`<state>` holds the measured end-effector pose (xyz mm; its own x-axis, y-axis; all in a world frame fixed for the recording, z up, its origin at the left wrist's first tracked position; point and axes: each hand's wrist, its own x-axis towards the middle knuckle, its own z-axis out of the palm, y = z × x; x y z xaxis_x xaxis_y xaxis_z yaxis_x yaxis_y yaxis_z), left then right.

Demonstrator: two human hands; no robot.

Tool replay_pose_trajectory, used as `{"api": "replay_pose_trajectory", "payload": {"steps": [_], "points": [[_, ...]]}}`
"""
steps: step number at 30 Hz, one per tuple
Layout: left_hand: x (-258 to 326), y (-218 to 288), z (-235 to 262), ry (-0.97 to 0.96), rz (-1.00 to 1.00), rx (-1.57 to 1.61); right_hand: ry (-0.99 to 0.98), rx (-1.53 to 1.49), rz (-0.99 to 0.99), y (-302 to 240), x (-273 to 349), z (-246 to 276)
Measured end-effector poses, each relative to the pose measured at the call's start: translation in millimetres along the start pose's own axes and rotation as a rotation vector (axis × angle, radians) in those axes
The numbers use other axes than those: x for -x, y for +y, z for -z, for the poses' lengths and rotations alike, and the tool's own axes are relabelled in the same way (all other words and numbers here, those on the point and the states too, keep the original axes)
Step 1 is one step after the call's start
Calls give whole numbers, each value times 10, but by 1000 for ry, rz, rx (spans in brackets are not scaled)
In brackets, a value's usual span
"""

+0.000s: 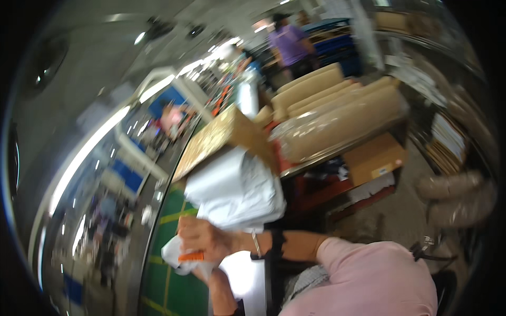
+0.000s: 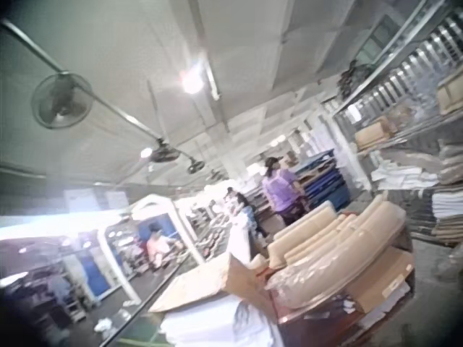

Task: Packaging manufactured shoes by inserting paper forms and wrapping them in tissue paper on a conveyor line.

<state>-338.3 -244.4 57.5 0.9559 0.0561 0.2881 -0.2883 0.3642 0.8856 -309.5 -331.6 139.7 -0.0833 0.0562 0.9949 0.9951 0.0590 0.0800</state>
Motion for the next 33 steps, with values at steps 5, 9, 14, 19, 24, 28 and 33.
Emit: {"api": "replay_pose_trajectory", "payload": {"steps": [5, 9, 14, 19, 24, 28, 33], "points": [[500, 577, -83, 92, -134, -49, -110, -63, -410, 140, -86, -247], [582, 756, 475, 191, -246, -655, -175, -483, -636, 176, -40, -969], [727, 1551, 1202, 522, -198, -389, -575, -600, -761, 34, 54, -1475], [935, 1925, 1690, 718, -418, -311, -522, -622, -549, -290, -192, -2143], [1420, 2301, 2614, 758, -89, -743, -702, -612, -714, -272, -122, -2719], [2530, 2403, 3878, 933, 472, -1675, -819, -470, -800, 73, 283, -2915], [2806, 1909, 4475, 945, 1184, -1389, -963, -443, -850, 164, 650, -2948]]}}
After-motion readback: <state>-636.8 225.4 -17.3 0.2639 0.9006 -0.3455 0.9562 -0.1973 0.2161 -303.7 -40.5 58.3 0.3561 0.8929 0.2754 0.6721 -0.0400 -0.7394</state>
